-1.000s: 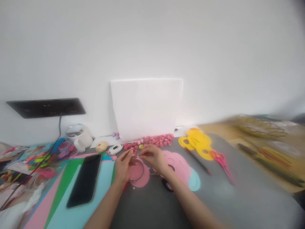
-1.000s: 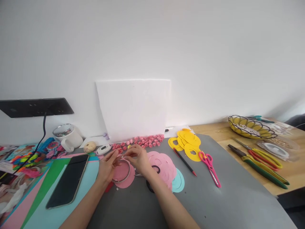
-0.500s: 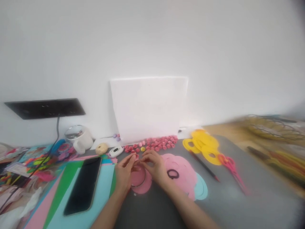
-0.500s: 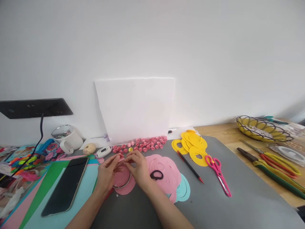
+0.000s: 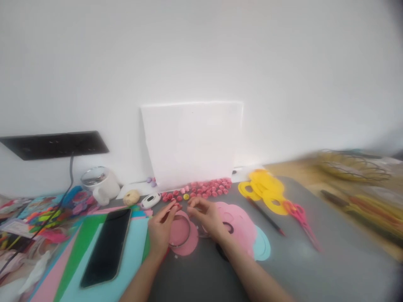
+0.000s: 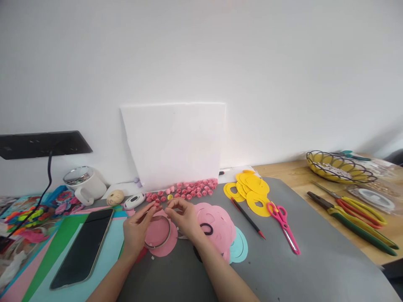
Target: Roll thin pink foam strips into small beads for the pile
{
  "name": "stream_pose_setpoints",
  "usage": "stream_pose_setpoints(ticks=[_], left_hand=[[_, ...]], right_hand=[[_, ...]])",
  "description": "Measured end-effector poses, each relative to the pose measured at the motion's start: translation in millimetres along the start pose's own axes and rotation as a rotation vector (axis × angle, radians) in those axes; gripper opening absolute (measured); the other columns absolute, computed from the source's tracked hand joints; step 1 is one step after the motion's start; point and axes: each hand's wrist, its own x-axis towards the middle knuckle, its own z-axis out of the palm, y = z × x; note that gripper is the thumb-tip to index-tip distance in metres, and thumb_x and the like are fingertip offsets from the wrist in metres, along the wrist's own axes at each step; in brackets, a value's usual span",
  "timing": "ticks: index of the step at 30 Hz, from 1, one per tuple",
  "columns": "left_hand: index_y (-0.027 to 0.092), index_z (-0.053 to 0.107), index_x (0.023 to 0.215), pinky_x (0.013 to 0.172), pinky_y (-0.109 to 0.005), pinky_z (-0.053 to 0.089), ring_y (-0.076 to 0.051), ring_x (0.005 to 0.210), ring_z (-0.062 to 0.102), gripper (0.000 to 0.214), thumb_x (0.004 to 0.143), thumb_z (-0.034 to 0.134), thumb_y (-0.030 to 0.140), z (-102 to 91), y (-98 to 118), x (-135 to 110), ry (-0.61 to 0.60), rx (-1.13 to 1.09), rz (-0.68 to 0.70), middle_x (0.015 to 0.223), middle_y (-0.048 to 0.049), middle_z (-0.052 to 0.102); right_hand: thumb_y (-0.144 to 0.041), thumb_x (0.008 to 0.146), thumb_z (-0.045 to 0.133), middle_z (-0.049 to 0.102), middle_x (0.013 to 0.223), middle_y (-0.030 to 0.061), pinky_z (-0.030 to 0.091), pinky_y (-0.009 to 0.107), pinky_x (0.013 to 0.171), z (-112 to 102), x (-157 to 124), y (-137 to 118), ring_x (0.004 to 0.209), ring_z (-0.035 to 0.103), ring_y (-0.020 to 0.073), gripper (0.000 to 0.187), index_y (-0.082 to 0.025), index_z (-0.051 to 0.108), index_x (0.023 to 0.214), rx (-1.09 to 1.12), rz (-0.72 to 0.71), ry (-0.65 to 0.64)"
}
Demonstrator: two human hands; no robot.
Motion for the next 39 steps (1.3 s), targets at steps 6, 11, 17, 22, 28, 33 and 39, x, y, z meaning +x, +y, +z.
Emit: stream_pose_setpoints(ticks=[6,11,17,22,28,33,39], left_hand=[[0.023,0.072,0.096,0.072,-0.034,0.056,-0.024,0.069,0.070,0.033,0.064,0.074,0.031,5.1,-3,-6,-0.036,0.078,0.079,0.088,-0.0052,0.075],[0.025,0.075,0.077,0.069,-0.030,0.053,-0.023,0.070,0.068,0.013,0.065,0.073,0.028,4.5,-2,-5,-0.076,0.184,0.249,0.080,-0.0041,0.074],[0.027,0.075,0.076,0.073,-0.030,0.052,-0.022,0.073,0.067,0.009,0.068,0.070,0.026,3.2,2,-4,-0.219,0.235,0.358,0.080,-0.0034,0.074],[0.028,0.075,0.076,0.072,-0.029,0.051,-0.021,0.072,0.067,0.010,0.069,0.069,0.025,2.1,4,-3,-0.291,0.240,0.400,0.078,-0.0035,0.075],[0.028,0.075,0.073,0.073,-0.030,0.052,-0.022,0.072,0.067,0.009,0.066,0.071,0.028,1.7,5,0,-0.320,0.211,0.341,0.077,-0.0037,0.075],[0.028,0.075,0.076,0.071,-0.029,0.053,-0.021,0.071,0.068,0.010,0.070,0.068,0.026,0.7,4,1,-0.362,0.282,0.457,0.077,-0.0033,0.075],[0.027,0.074,0.081,0.071,-0.027,0.053,-0.020,0.073,0.069,0.015,0.074,0.063,0.019,-0.8,0,1,-0.398,0.363,0.601,0.081,-0.0038,0.075]], right_hand=[[-0.036,0.070,0.070,0.056,0.066,-0.0008,0.046,0.028,0.071,-7,2,-3,0.063,0.053,0.0112,0.023,-0.017,0.057,0.068,0.256,0.136,-0.086],[-0.036,0.070,0.069,0.058,0.071,-0.0002,0.044,0.025,0.069,-16,3,-9,0.066,0.053,0.0111,0.022,-0.016,0.060,0.066,0.185,0.163,-0.138],[-0.040,0.064,0.071,0.062,0.071,0.0019,0.045,0.027,0.067,-23,4,-16,0.067,0.056,0.0135,0.026,-0.015,0.064,0.066,0.021,0.216,-0.176],[-0.038,0.066,0.068,0.065,0.068,0.0029,0.046,0.027,0.064,-26,3,-29,0.066,0.058,0.0153,0.024,-0.015,0.069,0.070,-0.167,0.260,-0.185],[-0.031,0.066,0.068,0.067,0.067,0.0025,0.047,0.027,0.062,-26,2,-38,0.064,0.059,0.0153,0.016,-0.015,0.071,0.068,-0.279,0.246,-0.206],[-0.030,0.065,0.068,0.068,0.067,0.0033,0.048,0.027,0.061,-26,2,-33,0.063,0.060,0.0158,0.016,-0.015,0.071,0.067,-0.294,0.208,-0.183],[-0.032,0.064,0.070,0.069,0.072,0.0040,0.048,0.027,0.063,-33,4,-26,0.068,0.061,0.0172,0.017,-0.015,0.071,0.067,-0.263,0.177,-0.195]])
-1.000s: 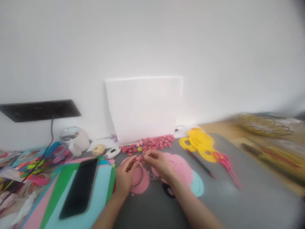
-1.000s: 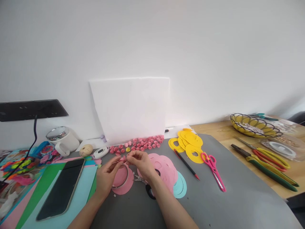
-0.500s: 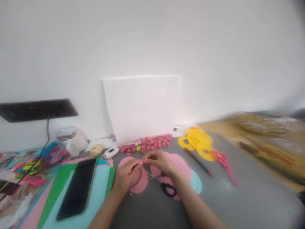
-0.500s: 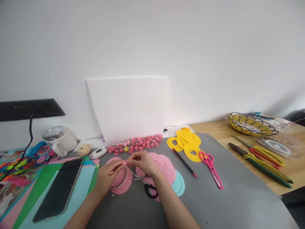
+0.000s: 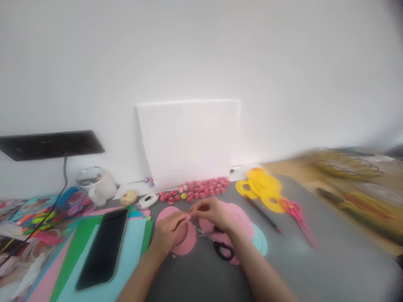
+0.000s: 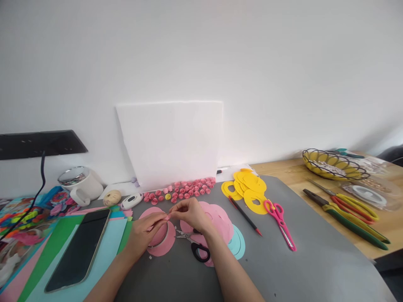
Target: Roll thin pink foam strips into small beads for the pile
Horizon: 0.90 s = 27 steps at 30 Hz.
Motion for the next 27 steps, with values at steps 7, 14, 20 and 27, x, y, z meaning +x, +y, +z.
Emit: stream_pose_setpoints(ticks=[7,14,20,27], left_hand=[[0.027,0.074,0.081,0.072,-0.027,0.053,-0.020,0.074,0.069,0.016,0.075,0.062,0.018,0.2,-1,0,-0.019,-0.009,0.014,0.081,-0.0037,0.075],[0.024,0.072,0.083,0.072,-0.026,0.054,-0.019,0.075,0.069,0.014,0.076,0.061,0.017,-0.3,0,0,-0.037,0.040,0.087,0.083,-0.0044,0.074],[0.019,0.068,0.087,0.072,-0.024,0.055,-0.015,0.075,0.068,0.016,0.083,0.053,0.016,1.4,-5,-2,-0.033,0.144,0.249,0.084,-0.0050,0.073],[0.021,0.068,0.086,0.071,-0.024,0.055,-0.016,0.074,0.068,0.013,0.083,0.055,0.019,1.5,-4,-2,-0.031,0.099,0.120,0.083,-0.0036,0.074]], right_hand=[[-0.029,0.066,0.068,0.071,0.078,0.0048,0.049,0.028,0.064,0,-2,-5,0.070,0.062,0.0180,0.014,-0.016,0.072,0.069,0.008,-0.008,-0.059],[-0.027,0.065,0.068,0.071,0.070,0.0041,0.048,0.027,0.061,1,-2,-4,0.065,0.061,0.0171,0.014,-0.015,0.073,0.071,-0.096,0.033,-0.014],[-0.023,0.064,0.067,0.068,0.063,0.0023,0.045,0.023,0.056,3,-2,-4,0.060,0.059,0.0146,0.010,-0.014,0.070,0.066,-0.141,0.093,0.019],[-0.021,0.064,0.067,0.062,0.060,-0.0019,0.046,0.026,0.056,9,2,4,0.057,0.059,0.0139,0.014,-0.018,0.054,0.068,0.038,0.006,0.090]])
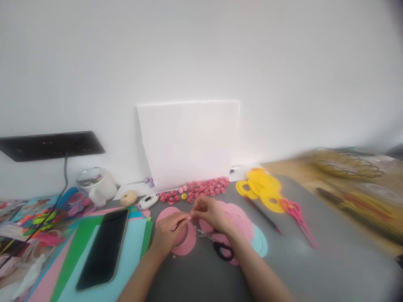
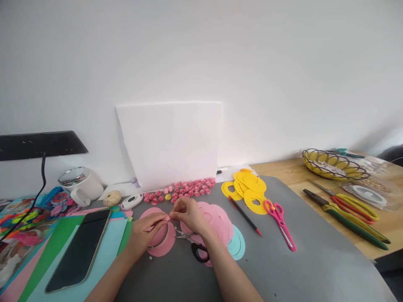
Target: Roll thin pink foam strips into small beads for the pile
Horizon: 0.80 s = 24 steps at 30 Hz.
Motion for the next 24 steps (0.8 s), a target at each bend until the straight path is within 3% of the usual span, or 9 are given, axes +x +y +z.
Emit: stream_pose_setpoints(ticks=[5,9,24], left_hand=[[0.021,0.070,0.081,0.071,-0.025,0.054,-0.017,0.073,0.068,0.011,0.080,0.061,0.027,-2.9,4,1,0.036,-0.058,-0.246,0.083,-0.0030,0.073],[0.021,0.071,0.080,0.072,-0.027,0.054,-0.019,0.075,0.068,0.012,0.078,0.062,0.029,-3.7,4,1,0.079,-0.082,-0.325,0.085,-0.0034,0.073],[0.022,0.073,0.079,0.068,-0.028,0.057,-0.019,0.074,0.070,0.010,0.077,0.064,0.027,-5.4,10,4,0.087,-0.107,-0.242,0.081,-0.0035,0.075]], right_hand=[[-0.030,0.070,0.064,0.064,0.072,0.0012,0.049,0.029,0.066,2,5,9,0.069,0.061,0.0157,0.013,-0.017,0.060,0.074,0.026,-0.140,0.019],[-0.026,0.072,0.061,0.066,0.075,0.0027,0.049,0.028,0.067,4,5,16,0.071,0.061,0.0156,0.010,-0.017,0.065,0.074,-0.054,-0.215,0.034],[-0.018,0.073,0.056,0.070,0.074,0.0024,0.046,0.024,0.062,5,2,9,0.068,0.060,0.0155,0.014,-0.017,0.070,0.074,-0.189,-0.145,0.002]])
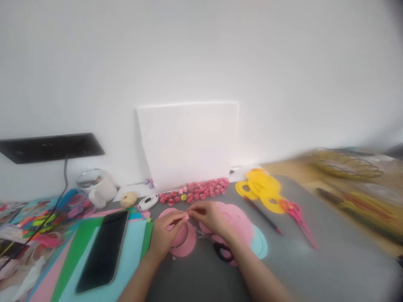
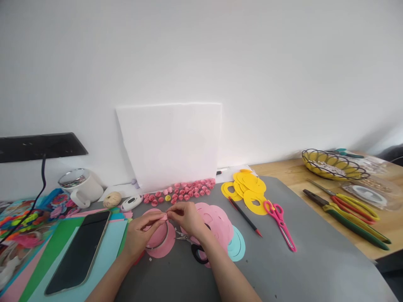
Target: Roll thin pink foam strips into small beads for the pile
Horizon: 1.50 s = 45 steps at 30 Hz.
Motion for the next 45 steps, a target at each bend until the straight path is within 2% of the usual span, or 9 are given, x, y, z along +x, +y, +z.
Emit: stream_pose_setpoints(ticks=[7,14,20,32,40,45], left_hand=[[0.023,0.074,0.077,0.068,-0.028,0.058,-0.019,0.073,0.070,0.008,0.073,0.067,0.026,0.5,-4,0,-0.002,-0.044,0.001,0.079,-0.0025,0.075],[0.023,0.075,0.073,0.066,-0.029,0.058,-0.021,0.072,0.070,0.007,0.069,0.071,0.027,0.8,-1,1,0.008,-0.097,-0.143,0.077,-0.0031,0.075],[0.023,0.075,0.072,0.068,-0.032,0.058,-0.022,0.071,0.070,0.007,0.068,0.071,0.027,1.7,-5,1,0.006,-0.117,-0.183,0.076,-0.0036,0.075],[0.020,0.075,0.072,0.069,-0.032,0.057,-0.022,0.073,0.069,0.012,0.066,0.072,0.029,-2.0,1,5,0.005,-0.232,-0.244,0.078,-0.0058,0.075],[0.018,0.074,0.073,0.074,-0.033,0.056,-0.022,0.076,0.068,0.016,0.064,0.073,0.032,-1.3,-7,3,0.016,-0.293,-0.297,0.082,-0.0060,0.074],[0.018,0.073,0.073,0.076,-0.034,0.056,-0.022,0.077,0.067,0.017,0.066,0.072,0.033,-1.6,-8,2,0.010,-0.304,-0.299,0.084,-0.0072,0.073]], right_hand=[[-0.018,0.074,0.055,0.070,0.076,0.0028,0.046,0.023,0.064,-3,-1,0,0.069,0.060,0.0149,0.016,-0.016,0.070,0.076,0.008,0.021,-0.064],[-0.022,0.078,0.052,0.068,0.075,0.0024,0.044,0.023,0.060,0,-2,-2,0.067,0.057,0.0144,0.017,-0.016,0.069,0.078,-0.032,0.012,-0.066],[-0.025,0.081,0.050,0.066,0.070,0.0020,0.041,0.023,0.056,1,-2,-3,0.062,0.055,0.0137,0.020,-0.016,0.067,0.077,-0.092,0.021,-0.083],[-0.024,0.081,0.050,0.061,0.067,-0.0013,0.042,0.023,0.059,-4,-6,-25,0.064,0.055,0.0130,0.017,-0.018,0.059,0.067,-0.033,0.071,-0.086],[-0.031,0.082,0.052,0.062,0.069,0.0001,0.044,0.024,0.059,-3,-5,-16,0.065,0.057,0.0134,0.019,-0.018,0.061,0.073,0.002,0.040,-0.038],[-0.033,0.077,0.058,0.066,0.076,0.0020,0.046,0.025,0.064,-2,-3,-10,0.071,0.060,0.0149,0.017,-0.017,0.065,0.080,0.058,0.020,-0.046]])
